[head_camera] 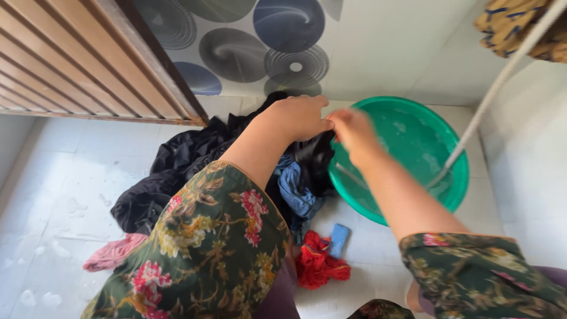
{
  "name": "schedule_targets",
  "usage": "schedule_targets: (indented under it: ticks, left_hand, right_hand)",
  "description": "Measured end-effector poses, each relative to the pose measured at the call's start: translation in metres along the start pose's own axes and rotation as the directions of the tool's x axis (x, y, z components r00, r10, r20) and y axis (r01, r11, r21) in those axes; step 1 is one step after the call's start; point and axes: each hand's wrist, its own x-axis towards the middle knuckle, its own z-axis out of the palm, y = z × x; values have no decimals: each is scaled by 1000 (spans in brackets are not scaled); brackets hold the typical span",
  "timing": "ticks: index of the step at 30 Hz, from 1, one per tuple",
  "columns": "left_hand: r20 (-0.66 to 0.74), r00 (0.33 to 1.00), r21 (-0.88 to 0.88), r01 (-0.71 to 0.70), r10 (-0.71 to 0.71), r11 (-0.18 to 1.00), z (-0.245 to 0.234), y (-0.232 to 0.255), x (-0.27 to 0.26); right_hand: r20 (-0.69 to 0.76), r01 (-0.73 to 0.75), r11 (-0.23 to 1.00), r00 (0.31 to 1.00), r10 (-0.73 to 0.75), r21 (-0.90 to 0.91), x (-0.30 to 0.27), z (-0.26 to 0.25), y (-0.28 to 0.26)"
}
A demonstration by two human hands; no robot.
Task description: Hand-washing several pieces of clothing in a basin on the floor.
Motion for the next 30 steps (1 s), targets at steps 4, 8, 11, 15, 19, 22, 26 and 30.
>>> schedule_targets:
  ticks: [4,8,11,15,19,22,26,30]
  left_hand:
    - [40,997,29,59,-60,998,-10,15,-6]
    - [38,999,38,32,-33,999,-2,21,0]
    - [35,999,60,15,-17,998,-1,33,1]
    - [93,996,67,-9,3,998,6,44,12]
    - [145,987,70,-81,71,994,22,48,31]
    - [171,982,74,-96,82,993,27,54,38]
    - [213,975,101,-83,60,991,31,64,44]
    - [239,969,108,-87,58,990,35,64,47]
  right_hand:
    - [-243,142,889,969,-36,435,-6,-63,-95]
    - [-451,440,774,863,-225,455,-15,-135,-110]
    - [-563,555,717,780,-273,421,-21,-167,-87]
    - [-324,58,994,942,-85,-92,-23,-174,-3]
    - [-260,-394,891,906,336,-224,-26,-200,156]
    - [-348,-353,775,919,183,-524,-31,-193,175]
    - [-293,-391,648,920,259,-654,-31,-178,200]
    - [-292,-447,502,887,358,-741,-44,-141,216]
